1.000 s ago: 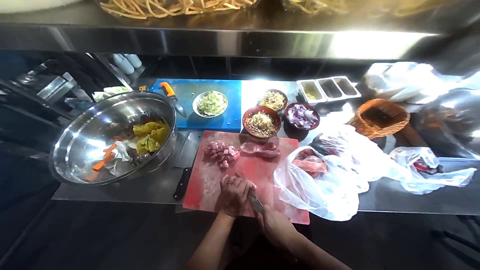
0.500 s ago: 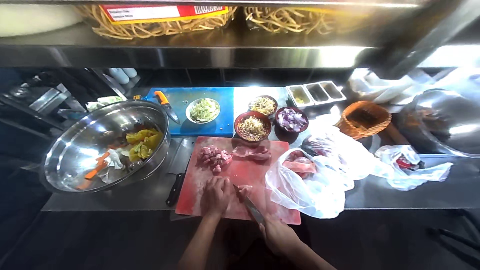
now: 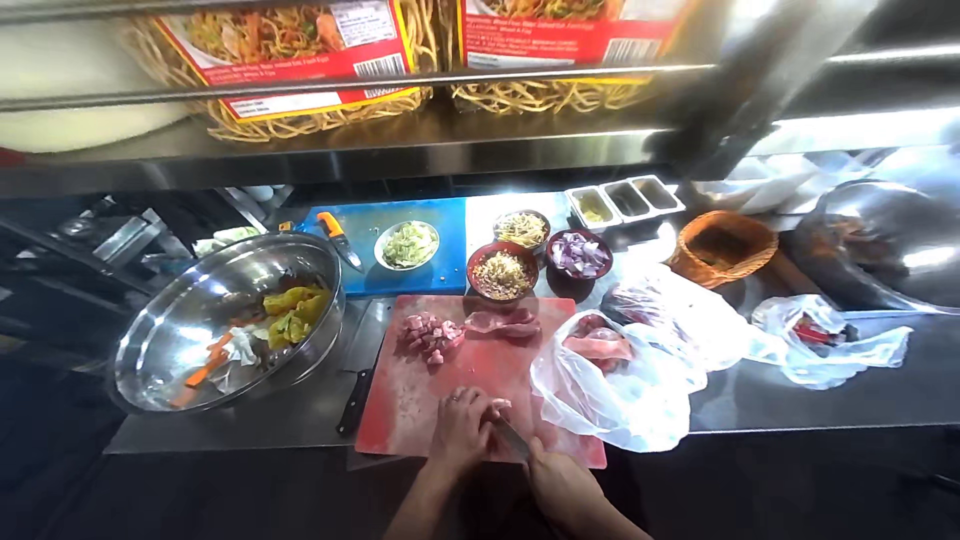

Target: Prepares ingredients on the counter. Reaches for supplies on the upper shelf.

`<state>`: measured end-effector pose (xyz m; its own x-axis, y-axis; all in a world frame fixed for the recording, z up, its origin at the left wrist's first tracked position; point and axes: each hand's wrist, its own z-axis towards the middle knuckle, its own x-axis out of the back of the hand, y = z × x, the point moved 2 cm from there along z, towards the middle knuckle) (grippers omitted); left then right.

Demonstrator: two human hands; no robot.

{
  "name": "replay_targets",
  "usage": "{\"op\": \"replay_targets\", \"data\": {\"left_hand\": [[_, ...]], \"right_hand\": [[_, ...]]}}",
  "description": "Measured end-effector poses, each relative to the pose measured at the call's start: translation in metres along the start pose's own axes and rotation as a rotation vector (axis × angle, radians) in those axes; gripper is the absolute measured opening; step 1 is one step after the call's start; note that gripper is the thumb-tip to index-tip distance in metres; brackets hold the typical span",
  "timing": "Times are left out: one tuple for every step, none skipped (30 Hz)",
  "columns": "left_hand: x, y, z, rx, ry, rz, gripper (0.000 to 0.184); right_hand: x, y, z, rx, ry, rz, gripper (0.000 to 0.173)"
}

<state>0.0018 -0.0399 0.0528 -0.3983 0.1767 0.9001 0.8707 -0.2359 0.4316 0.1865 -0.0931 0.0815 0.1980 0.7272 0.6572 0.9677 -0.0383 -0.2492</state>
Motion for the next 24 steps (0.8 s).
{"op": "replay_targets", "data": {"left_hand": [[0.000, 0.001, -0.001, -0.034, 0.024, 0.020, 0.023], [0.000, 0.002, -0.003, -0.063, 0.041, 0.038, 0.024], [0.000, 0.003, -0.004, -0.093, 0.062, 0.053, 0.029], [-0.002, 0.003, -0.006, -0.121, 0.088, 0.081, 0.032], [-0.004, 0.003, -0.007, -0.138, 0.123, 0.117, 0.029], [-0.005, 0.003, -0.007, -0.148, 0.157, 0.150, 0.026], [-0.006, 0.003, -0.007, -0.155, 0.189, 0.178, 0.023], [-0.007, 0.003, -0.007, -0.164, 0.224, 0.198, 0.021], [-0.007, 0.003, -0.007, -0.178, 0.258, 0.214, 0.018], [-0.007, 0.004, -0.007, -0.191, 0.276, 0.224, 0.017], [-0.006, 0.002, -0.007, -0.203, 0.273, 0.226, 0.015], [-0.006, 0.000, -0.008, -0.212, 0.252, 0.207, 0.012], [-0.006, -0.003, -0.009, -0.216, 0.220, 0.161, 0.010], [-0.005, -0.007, -0.011, -0.204, 0.187, 0.083, 0.013], [-0.003, -0.009, -0.013, -0.168, 0.161, -0.020, 0.018], [0.003, -0.009, -0.015, -0.098, 0.145, -0.136, 0.024], [0.012, -0.007, -0.018, 0.010, 0.141, -0.263, 0.027], [0.021, -0.005, -0.020, 0.144, 0.141, -0.375, 0.028], [0.026, -0.009, -0.020, 0.264, 0.138, -0.440, 0.027], [0.027, -0.017, -0.018, 0.369, 0.097, -0.471, 0.027], [0.026, -0.026, -0.016, 0.454, 0.034, -0.473, 0.027], [0.025, -0.033, -0.014, 0.508, -0.018, -0.457, 0.027], [0.025, -0.036, -0.011, 0.530, -0.043, -0.441, 0.027], [0.026, -0.037, -0.009, 0.532, -0.060, -0.430, 0.028]], "right_hand": [[0.000, -0.001, -0.001, -0.005, 0.019, -0.010, 0.042], [0.000, -0.001, -0.002, -0.005, 0.034, -0.016, 0.040], [0.000, -0.001, -0.003, -0.004, 0.037, -0.018, 0.040], [0.000, -0.001, -0.003, -0.003, 0.032, -0.021, 0.040], [0.000, -0.001, -0.002, -0.001, 0.028, -0.021, 0.041], [-0.001, -0.001, -0.002, 0.002, 0.026, -0.015, 0.041], [-0.001, -0.001, -0.002, 0.011, 0.027, -0.008, 0.042], [-0.001, 0.000, -0.002, 0.020, 0.021, 0.002, 0.043], [-0.002, 0.000, -0.002, 0.026, 0.008, 0.016, 0.044], [-0.002, 0.001, -0.001, 0.032, -0.004, 0.027, 0.045], [-0.003, 0.002, 0.000, 0.035, -0.014, 0.033, 0.046], [-0.003, 0.004, 0.001, 0.038, -0.015, 0.032, 0.046], [-0.003, 0.005, 0.002, 0.041, -0.020, 0.033, 0.047], [-0.003, 0.006, 0.001, 0.039, -0.023, 0.031, 0.047], [-0.004, 0.007, 0.001, 0.034, -0.022, 0.031, 0.047], [-0.004, 0.008, 0.001, 0.032, -0.019, 0.036, 0.048], [-0.005, 0.010, 0.001, 0.031, -0.016, 0.045, 0.048], [-0.006, 0.012, 0.001, 0.030, -0.017, 0.052, 0.049], [-0.007, 0.015, 0.002, 0.032, -0.017, 0.059, 0.049], [-0.007, 0.016, 0.003, 0.034, -0.013, 0.067, 0.048], [-0.007, 0.017, 0.004, 0.031, -0.015, 0.073, 0.049], [-0.008, 0.018, 0.004, 0.029, -0.016, 0.074, 0.049], [-0.007, 0.018, 0.004, 0.029, -0.016, 0.071, 0.049], [-0.007, 0.018, 0.005, 0.029, -0.015, 0.067, 0.048]]}}
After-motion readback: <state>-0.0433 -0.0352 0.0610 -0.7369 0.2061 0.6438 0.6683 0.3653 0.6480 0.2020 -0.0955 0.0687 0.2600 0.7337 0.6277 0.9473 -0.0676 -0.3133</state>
